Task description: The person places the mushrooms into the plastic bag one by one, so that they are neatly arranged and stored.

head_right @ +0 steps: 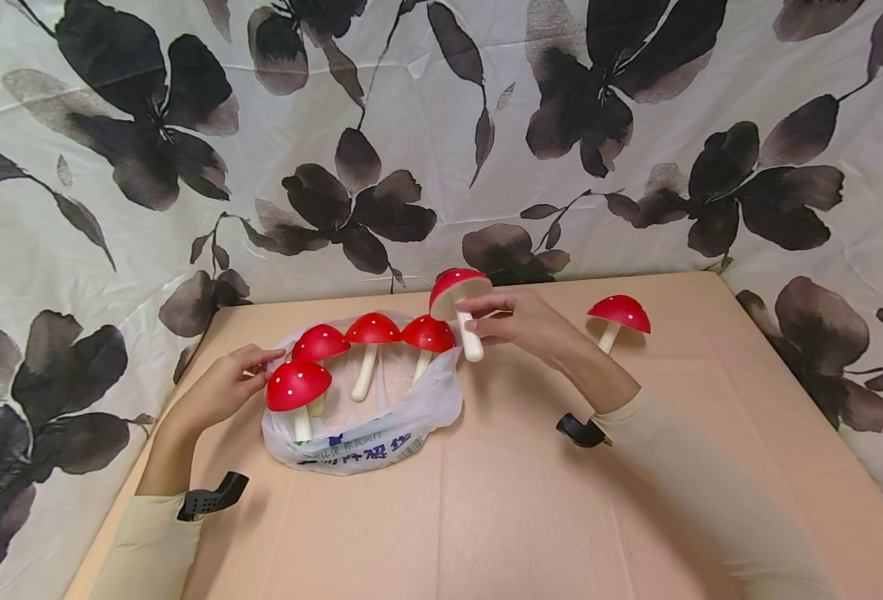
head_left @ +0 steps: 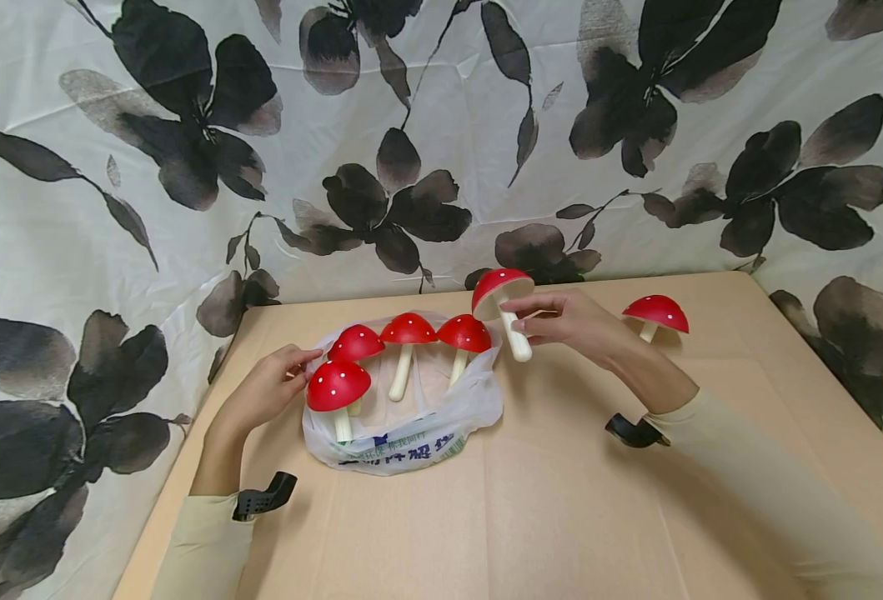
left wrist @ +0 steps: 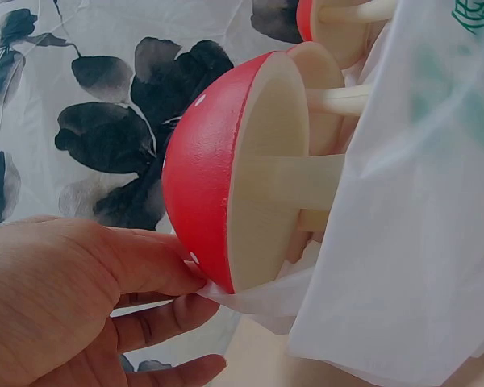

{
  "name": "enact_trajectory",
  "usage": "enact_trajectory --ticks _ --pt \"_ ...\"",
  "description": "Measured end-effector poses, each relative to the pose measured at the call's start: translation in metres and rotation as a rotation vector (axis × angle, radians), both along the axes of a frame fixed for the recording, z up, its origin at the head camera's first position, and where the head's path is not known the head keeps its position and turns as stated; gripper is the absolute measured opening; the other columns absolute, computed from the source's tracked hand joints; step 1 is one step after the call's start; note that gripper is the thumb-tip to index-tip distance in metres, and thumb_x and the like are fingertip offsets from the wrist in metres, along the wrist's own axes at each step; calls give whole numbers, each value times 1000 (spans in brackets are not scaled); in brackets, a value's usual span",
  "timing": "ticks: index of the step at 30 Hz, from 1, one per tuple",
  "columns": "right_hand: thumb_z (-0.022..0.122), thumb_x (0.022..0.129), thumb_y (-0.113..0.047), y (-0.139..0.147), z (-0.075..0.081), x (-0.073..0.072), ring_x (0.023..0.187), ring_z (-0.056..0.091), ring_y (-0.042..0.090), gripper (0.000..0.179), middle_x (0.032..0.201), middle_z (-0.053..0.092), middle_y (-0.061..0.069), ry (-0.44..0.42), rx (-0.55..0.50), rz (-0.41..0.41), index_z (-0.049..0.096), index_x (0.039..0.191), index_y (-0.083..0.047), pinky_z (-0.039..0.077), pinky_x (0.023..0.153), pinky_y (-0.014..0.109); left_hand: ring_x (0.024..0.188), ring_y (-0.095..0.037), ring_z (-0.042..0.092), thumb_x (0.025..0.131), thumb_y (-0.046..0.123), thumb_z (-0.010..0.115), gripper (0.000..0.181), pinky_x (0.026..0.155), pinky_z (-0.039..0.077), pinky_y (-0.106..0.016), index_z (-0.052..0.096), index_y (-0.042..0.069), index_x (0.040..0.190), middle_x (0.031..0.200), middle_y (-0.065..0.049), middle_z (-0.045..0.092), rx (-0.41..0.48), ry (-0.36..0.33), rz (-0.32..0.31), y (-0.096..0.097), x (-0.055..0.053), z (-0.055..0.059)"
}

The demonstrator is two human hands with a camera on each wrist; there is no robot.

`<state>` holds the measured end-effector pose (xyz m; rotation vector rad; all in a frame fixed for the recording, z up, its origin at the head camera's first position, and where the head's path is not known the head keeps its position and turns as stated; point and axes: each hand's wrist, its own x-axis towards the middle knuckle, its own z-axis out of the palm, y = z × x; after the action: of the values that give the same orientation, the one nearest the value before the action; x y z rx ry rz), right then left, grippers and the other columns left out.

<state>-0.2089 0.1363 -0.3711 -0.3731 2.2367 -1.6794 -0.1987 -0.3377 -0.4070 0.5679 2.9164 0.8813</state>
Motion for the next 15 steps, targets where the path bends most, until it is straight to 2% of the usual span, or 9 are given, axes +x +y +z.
enact_trajectory --ticks 8,15 --pt "72 93 -16 -17 -1 -5 114 60 33 40 129 61 12 30 -60 54 67 132 -11 59 89 38 98 -30 62 93 -4 65 40 79 60 -35 63 -6 132 100 -11 64 -12 -10 8 1 -1 1" --pt "71 94 -15 -37 -1 -10 114 61 31 36 129 62 9 13 -90 53 69 130 -12 57 92 43 96 -30 61 93 -3 65 39 76 59 -29 64 -6 132 99 -11 63 -11 -8 7 2 -1 -1"
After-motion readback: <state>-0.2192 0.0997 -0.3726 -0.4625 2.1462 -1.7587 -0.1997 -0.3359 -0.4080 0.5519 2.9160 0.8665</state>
